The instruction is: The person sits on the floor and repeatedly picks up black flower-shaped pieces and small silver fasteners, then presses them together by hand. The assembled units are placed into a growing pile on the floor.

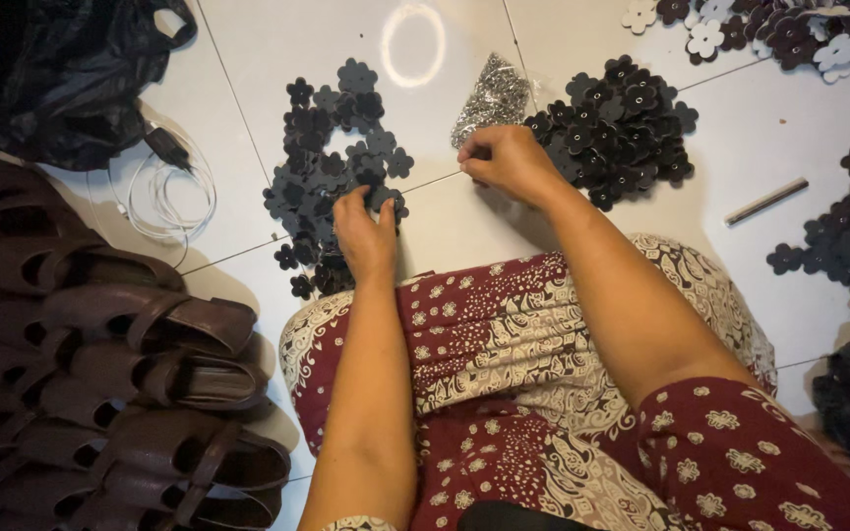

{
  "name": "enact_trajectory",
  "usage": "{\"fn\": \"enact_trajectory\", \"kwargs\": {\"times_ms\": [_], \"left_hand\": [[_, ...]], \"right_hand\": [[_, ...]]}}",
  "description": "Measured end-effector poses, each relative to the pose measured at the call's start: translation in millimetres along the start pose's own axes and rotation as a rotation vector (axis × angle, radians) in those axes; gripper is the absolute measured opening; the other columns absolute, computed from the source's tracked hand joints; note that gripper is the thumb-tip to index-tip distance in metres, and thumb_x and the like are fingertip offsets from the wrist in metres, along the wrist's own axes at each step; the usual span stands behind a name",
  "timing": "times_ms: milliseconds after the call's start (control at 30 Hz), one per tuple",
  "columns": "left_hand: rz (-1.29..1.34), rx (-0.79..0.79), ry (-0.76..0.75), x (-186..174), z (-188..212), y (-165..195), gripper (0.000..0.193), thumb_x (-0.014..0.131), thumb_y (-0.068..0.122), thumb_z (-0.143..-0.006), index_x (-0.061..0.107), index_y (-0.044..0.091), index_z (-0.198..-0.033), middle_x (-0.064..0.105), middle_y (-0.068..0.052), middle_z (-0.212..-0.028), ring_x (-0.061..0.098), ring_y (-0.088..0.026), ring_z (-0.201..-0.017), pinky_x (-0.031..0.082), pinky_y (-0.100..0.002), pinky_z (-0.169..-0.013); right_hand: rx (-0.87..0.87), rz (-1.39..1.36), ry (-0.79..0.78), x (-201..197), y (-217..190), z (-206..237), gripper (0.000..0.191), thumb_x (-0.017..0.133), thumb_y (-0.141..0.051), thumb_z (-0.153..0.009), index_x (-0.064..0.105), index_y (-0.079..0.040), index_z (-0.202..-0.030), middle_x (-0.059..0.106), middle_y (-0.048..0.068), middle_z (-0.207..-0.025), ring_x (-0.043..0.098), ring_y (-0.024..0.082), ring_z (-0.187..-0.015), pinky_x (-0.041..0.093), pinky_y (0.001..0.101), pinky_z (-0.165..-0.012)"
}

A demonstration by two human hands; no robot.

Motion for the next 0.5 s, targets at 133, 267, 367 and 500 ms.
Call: {"fn": "enact_trajectory", "kwargs": {"times_ms": [133, 267, 367, 500], "left_hand": [[-0.036, 0.04, 0.027, 1.4, -2.0, 0.5, 0.038, 0.075, 0.02, -0.09, 0.067, 0.006, -0.124, 0.065, -0.015, -0.123, 0.062, -0.036, -0.114, 0.05, -0.044, -0.098], [-0.106, 0.184, 0.084, 0.3, 0.4, 8.5, 0.027, 0.072, 0.014, -0.093, 0.068, 0.005, -0.119, 0.069, -0.016, -0.116, 0.065, -0.038, -0.105, 0.052, -0.046, -0.091], [-0.152, 0.3, 0.106, 0.0, 3.8, 19.1, 0.023, 0.072, 0.011, -0.089, 0.069, 0.004, -0.111, 0.069, -0.017, -0.11, 0.065, -0.039, -0.099, 0.052, -0.047, -0.087], [-0.199, 0.434, 0.112, 0.5, 4.9, 31.1, 0.015, 0.071, 0.008, -0.088, 0.069, 0.005, -0.103, 0.069, -0.016, -0.107, 0.065, -0.038, -0.097, 0.052, -0.047, -0.084]], "right_hand": [[-0.026, 0.023, 0.044, -4.0, 5.7, -4.1, 0.015, 0.076, -0.007, -0.084, 0.076, -0.005, -0.098, 0.076, 0.004, -0.083, 0.071, 0.011, -0.072, 0.058, 0.0269, -0.067], [-0.167, 0.211, 0.105, -3.6, 6.9, -10.0, 0.016, 0.076, -0.008, -0.082, 0.077, -0.006, -0.098, 0.077, 0.009, -0.09, 0.074, 0.016, -0.078, 0.059, 0.0306, -0.072], [-0.29, 0.306, 0.125, 3.2, 1.6, -8.9, 0.015, 0.075, -0.009, -0.082, 0.078, -0.008, -0.097, 0.077, 0.012, -0.093, 0.075, 0.023, -0.083, 0.058, 0.0348, -0.077], [-0.287, 0.362, 0.114, 12.5, -4.1, -0.1, 0.014, 0.074, -0.008, -0.081, 0.075, -0.005, -0.094, 0.076, 0.016, -0.091, 0.073, 0.029, -0.085, 0.057, 0.0379, -0.078]]}}
Point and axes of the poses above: each hand's wrist, its own z-axis away from the middle knuckle, its own x-axis out of the palm, y = z × x, the point moved 8 cm from there along -z, towards the middle knuckle
